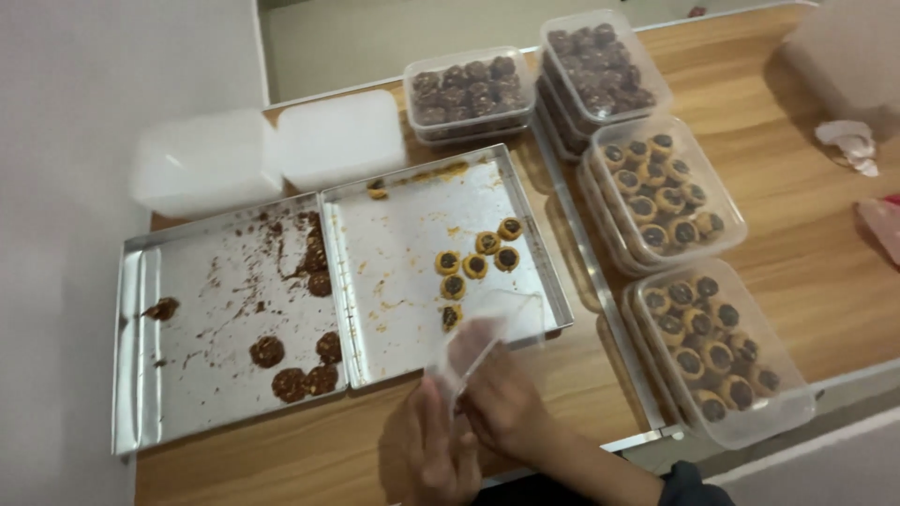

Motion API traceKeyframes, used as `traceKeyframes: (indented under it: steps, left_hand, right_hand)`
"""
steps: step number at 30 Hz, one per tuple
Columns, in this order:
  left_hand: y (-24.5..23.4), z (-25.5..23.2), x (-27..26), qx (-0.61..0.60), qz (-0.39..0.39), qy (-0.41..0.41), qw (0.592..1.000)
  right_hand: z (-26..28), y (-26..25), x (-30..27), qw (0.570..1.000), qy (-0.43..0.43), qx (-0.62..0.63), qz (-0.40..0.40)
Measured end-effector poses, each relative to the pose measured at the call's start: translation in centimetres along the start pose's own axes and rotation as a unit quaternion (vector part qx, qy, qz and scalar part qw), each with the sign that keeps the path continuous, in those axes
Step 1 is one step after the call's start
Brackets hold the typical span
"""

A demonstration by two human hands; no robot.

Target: Cleaning a baking tray with a tissue and then transferring cookies into plastic containers.

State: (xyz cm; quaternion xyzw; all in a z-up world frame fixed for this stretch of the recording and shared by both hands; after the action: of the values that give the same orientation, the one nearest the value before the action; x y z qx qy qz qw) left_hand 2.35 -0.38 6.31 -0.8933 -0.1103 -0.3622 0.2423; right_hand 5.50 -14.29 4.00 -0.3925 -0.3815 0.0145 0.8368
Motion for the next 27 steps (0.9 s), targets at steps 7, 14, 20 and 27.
traceKeyframes:
  steps: [7, 14, 20, 27]
  left_hand:
    - [1.2, 3.2, -4.2, -0.108, -0.061, -0.082, 0.989]
    - [3.5, 3.5, -3.7, -0.625, -0.171, -0.219, 0.729]
    - [2.8, 4.7, -4.6, -0.876, -0.215, -0.421, -0.094]
    - [2.2, 9.3, -6.7, -0.650, -0.310, -0.478, 0.503]
  right_hand:
    - [0.9, -0.3, 0.3, 0.992, -0.114, -0.046, 0.007]
    - [2.4, -0.9, 1.0, 0.994, -0.037, -0.080, 0.062]
    - [3.8, 0.2, 0.2, 0.991, -0.050, -0.025, 0.123]
    - [2.0, 0.3, -2.8, 0.869, 0.170, 0.407, 0.222]
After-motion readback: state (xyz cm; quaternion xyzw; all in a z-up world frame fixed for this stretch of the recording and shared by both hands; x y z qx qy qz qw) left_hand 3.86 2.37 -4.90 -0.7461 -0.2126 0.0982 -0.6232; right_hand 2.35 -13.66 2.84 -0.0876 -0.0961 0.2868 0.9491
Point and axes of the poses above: each hand's wrist, its own x-axis towards the middle knuckle, its own y-axis out of the palm, z = x × y, the point moved 2 cm from there along x, towards the middle knuckle, and after that the axes turned 1 degree about -z, right-handed, at the moved point
